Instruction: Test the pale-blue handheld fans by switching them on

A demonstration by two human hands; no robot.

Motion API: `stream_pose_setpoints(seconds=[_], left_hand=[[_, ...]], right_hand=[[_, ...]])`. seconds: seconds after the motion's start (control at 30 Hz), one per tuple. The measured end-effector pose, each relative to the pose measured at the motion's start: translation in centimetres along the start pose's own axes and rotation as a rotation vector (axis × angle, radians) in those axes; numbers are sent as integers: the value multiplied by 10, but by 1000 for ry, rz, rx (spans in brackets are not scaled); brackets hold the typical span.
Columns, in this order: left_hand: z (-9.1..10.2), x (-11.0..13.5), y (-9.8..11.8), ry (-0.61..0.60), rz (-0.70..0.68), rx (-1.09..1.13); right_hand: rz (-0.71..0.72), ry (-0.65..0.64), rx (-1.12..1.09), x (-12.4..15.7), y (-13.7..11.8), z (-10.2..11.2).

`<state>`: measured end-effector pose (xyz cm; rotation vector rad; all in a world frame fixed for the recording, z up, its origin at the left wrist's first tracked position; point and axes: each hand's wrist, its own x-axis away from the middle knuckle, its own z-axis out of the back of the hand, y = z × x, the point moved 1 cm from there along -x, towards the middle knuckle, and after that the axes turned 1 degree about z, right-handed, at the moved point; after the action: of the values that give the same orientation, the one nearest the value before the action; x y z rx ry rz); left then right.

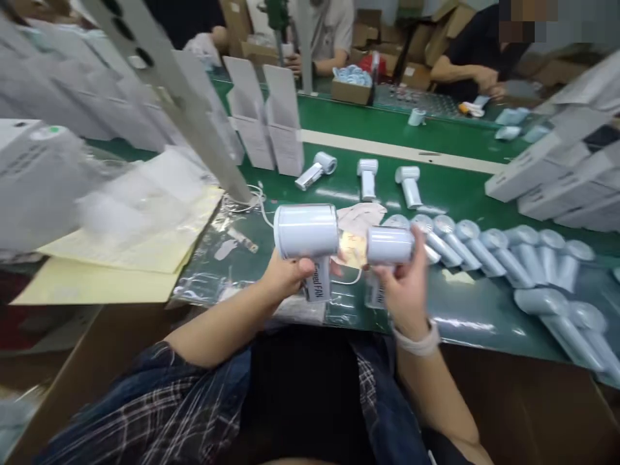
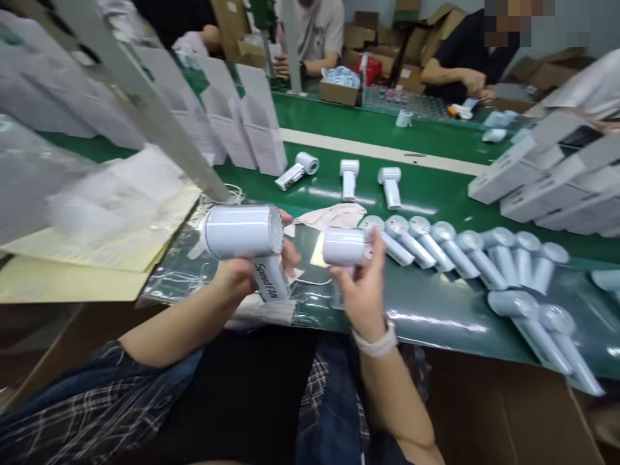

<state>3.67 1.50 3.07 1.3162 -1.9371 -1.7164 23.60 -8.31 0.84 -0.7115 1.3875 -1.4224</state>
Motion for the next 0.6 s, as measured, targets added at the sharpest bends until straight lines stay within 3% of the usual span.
stream_pose_setpoints(seconds=[0.1,0.13,0.2,0.27,0.33,0.4,0.47,0.6], left_hand=[[-41,-18,-36,142,-308,-166],[-51,-24,-46,141,-395,-236],[-60,-40,-64,18,-450,-401],[-56,-59,-79,-226,-328,-664],[-39,-77,-90,-413,-56,-1067],[-17,-87,-95,-486,274,-1440],[0,-84,-94,-534,487,-1597],[14,-55,-78,-616,528,-1610]], right_hand=[[101,-148,-89,8,6,-22],[130,-207,-88,10,8,-18],[125,-220,-6,14,10,8],[31,-112,232,18,16,56],[-117,-27,630,27,28,113],[-242,-27,944,40,44,164],[-240,-12,1125,55,62,201],[-175,327,1331,77,83,240]])
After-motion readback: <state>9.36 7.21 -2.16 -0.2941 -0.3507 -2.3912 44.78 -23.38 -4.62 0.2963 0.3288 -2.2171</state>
